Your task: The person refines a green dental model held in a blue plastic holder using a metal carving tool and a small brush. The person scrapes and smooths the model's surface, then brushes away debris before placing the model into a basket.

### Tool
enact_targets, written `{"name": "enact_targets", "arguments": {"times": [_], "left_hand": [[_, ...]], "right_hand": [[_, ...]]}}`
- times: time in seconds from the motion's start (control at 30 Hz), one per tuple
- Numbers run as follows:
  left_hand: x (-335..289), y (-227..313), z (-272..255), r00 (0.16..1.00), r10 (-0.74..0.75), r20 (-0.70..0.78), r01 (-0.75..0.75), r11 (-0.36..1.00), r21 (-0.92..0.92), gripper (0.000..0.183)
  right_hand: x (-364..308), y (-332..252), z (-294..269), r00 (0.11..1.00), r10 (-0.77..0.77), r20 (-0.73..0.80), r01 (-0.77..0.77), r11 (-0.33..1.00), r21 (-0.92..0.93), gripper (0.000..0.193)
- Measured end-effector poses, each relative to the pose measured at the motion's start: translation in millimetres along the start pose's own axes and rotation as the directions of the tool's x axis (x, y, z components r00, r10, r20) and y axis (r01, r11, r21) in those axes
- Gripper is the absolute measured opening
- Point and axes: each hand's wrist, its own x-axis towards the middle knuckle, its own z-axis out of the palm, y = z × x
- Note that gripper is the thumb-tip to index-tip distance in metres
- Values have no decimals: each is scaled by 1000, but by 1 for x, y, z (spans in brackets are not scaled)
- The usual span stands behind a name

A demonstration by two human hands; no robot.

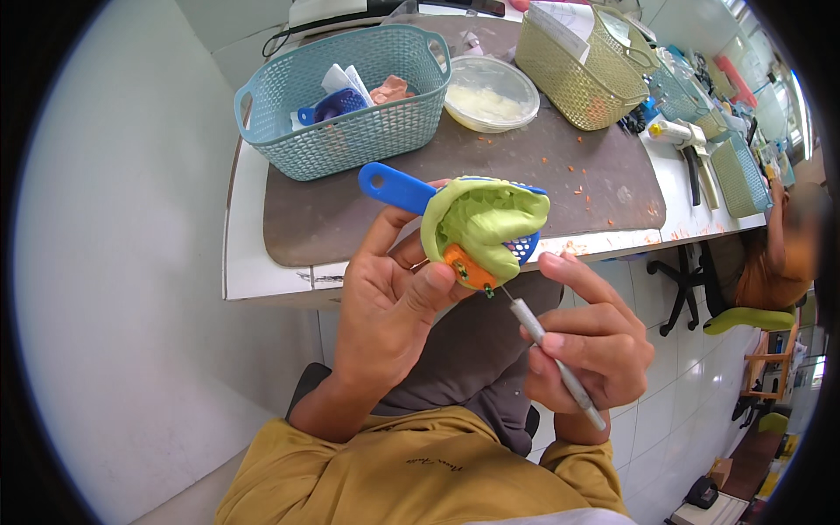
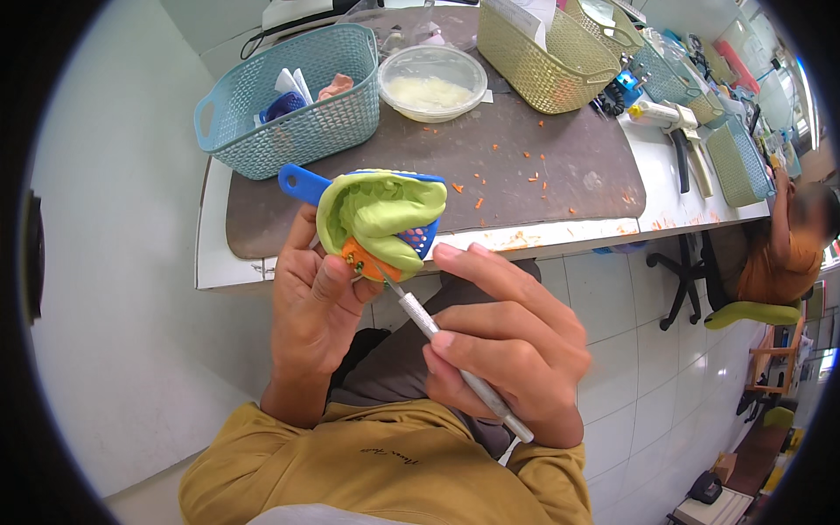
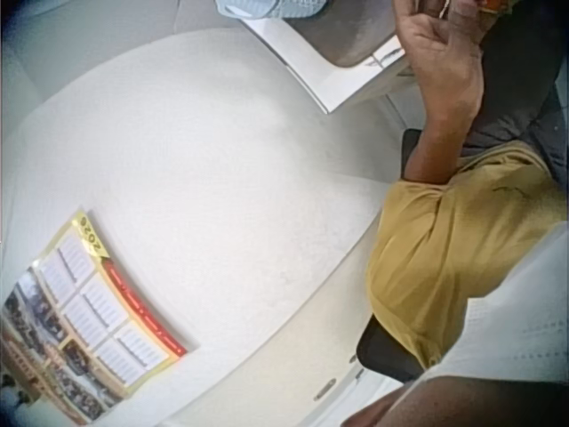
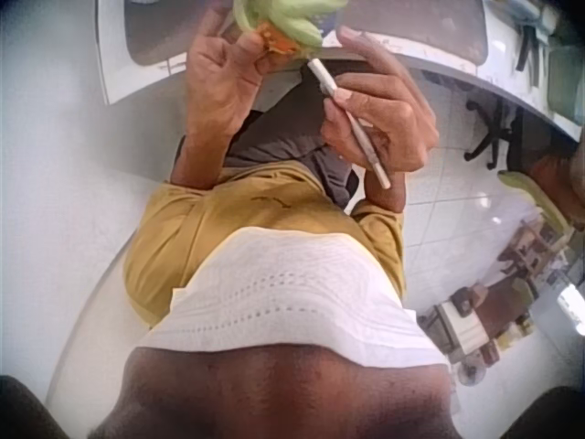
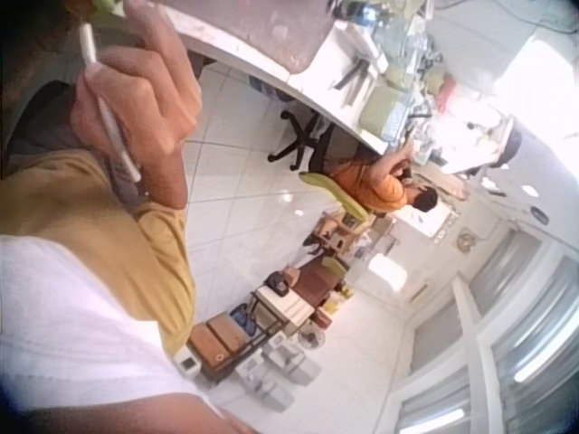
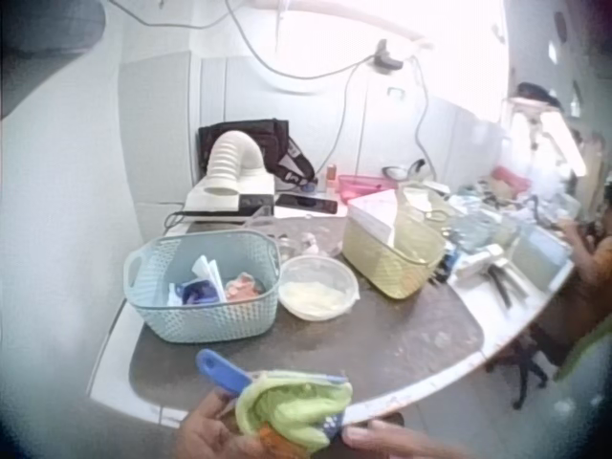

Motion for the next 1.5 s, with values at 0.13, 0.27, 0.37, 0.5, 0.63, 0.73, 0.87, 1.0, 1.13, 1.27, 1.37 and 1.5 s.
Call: {"name": "enact_targets", "arguments": {"times": [0.13,0.27,0.37,0.5,0.63,0.73,0.87,1.0,1.13,1.27,1.37,1.5], "left_hand": [[0,0,2,1000,31,-2,-31,999,30,64],[0,-2,1,995,99,17,-100,993,69,64],[-1,-2,1,993,113,26,-115,990,84,64],[-3,-1,1,993,117,31,-119,988,95,64],[-2,-4,0,992,127,24,-128,988,83,64],[-1,-5,1,991,131,18,-132,988,86,65],[-2,-4,1,989,149,15,-150,984,96,65],[-1,-4,2,988,153,22,-155,983,100,65],[-1,-4,1,986,164,15,-165,981,104,64],[0,-4,0,988,153,23,-155,982,106,64],[0,-4,-1,989,146,20,-147,984,103,64],[-1,-3,0,991,129,-22,-124,977,174,68]], "right_hand": [[3,-1,3,1000,15,27,-15,1000,-28,27],[4,-3,2,999,12,49,-9,998,-54,26],[5,-4,1,998,5,60,-1,998,-70,26],[6,-4,2,998,0,62,4,998,-58,27],[4,-3,1,998,6,60,-3,999,-52,27],[4,-2,1,999,1,49,1,999,-44,27],[5,-2,2,999,3,51,-1,999,-37,25],[6,-3,0,998,8,64,-6,999,-41,24],[6,-3,1,998,22,65,-20,999,-36,22],[8,-5,-1,997,34,74,-31,999,-41,20],[8,-4,-2,997,31,78,-28,999,-43,20],[7,-3,-1,997,28,70,-25,999,-42,20]]}}
